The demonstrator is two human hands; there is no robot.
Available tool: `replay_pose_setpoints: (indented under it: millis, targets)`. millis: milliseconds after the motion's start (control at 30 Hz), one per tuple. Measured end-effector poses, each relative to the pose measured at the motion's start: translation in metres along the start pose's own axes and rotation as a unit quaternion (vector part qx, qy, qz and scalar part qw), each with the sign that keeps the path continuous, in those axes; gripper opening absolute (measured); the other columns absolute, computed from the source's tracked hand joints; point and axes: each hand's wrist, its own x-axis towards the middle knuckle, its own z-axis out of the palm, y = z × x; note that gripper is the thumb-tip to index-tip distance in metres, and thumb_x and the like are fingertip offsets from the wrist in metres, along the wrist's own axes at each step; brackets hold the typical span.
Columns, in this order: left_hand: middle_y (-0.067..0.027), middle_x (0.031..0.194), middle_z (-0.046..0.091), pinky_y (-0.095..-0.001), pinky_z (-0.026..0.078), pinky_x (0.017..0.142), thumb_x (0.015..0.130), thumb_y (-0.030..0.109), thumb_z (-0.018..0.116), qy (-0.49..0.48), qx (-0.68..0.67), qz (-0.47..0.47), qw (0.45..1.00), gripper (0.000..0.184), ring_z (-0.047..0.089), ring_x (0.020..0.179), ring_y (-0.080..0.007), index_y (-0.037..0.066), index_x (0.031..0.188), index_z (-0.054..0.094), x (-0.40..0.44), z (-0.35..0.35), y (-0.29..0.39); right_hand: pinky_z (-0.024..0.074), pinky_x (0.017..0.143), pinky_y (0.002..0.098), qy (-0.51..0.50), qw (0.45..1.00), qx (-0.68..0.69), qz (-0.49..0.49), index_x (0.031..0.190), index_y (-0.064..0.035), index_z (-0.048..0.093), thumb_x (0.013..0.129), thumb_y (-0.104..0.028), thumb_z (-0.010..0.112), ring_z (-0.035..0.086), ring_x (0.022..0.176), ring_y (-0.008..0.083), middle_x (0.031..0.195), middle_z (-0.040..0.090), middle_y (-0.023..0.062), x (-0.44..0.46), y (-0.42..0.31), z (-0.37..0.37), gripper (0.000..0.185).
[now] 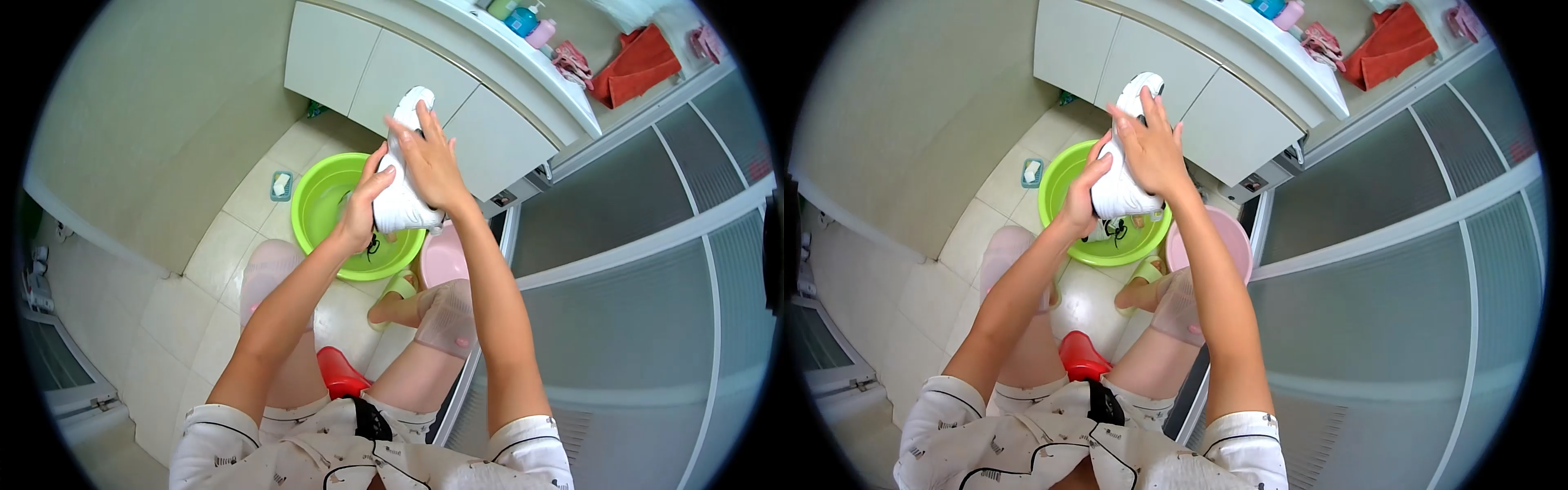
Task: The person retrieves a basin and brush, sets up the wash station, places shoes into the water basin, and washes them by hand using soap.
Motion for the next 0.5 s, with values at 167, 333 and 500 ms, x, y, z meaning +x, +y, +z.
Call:
replay_pose_setpoints:
  millis: [167,333,500]
  targets:
    - [-0.0119,0.141,0.051,-0.0375,0.049,0.097,0.1,0.035,0.045,-0.025,-0.084,-0.033,0.996,0.062,0.059,0.12,-0.0225,0.007,0.153,0.029,0.005,-0.007,0.007,0.0133,0.121,0.0455,-0.002,0.983,0.184,-0.006,0.152,-0.002,0.032,0.103,-0.043,0.041,0.018,0.15,0.0359,0.161,0.022,0.0205,0.011,0.048,-0.004,0.065]
    - [-0.0097,0.108,0.07,-0.0386,0.054,0.053,0.098,0.046,0.041,-0.039,-0.114,-0.109,0.987,0.05,0.071,0.081,-0.0249,0.009,0.129,0.056,0.007,-0.019,0.025,0.0269,0.118,0.0384,0.0,0.977,0.201,-0.076,0.149,0.0003,0.035,0.084,-0.02,0.074,0.032,0.144,0.0354,0.153,0.036,0.0246,-0.036,0.03,-0.019,0.079]
    - [-0.0108,0.105,0.071,-0.0405,0.055,0.054,0.098,0.047,0.042,-0.06,-0.098,-0.161,0.98,0.05,0.07,0.083,-0.0255,0.009,0.126,0.059,0.003,-0.019,0.023,0.0495,0.093,0.0365,0.137,0.985,0.06,-0.081,0.127,-0.0048,0.059,0.081,0.0,0.068,0.063,0.109,0.0346,0.118,0.065,0.0201,-0.03,0.034,-0.017,0.047]
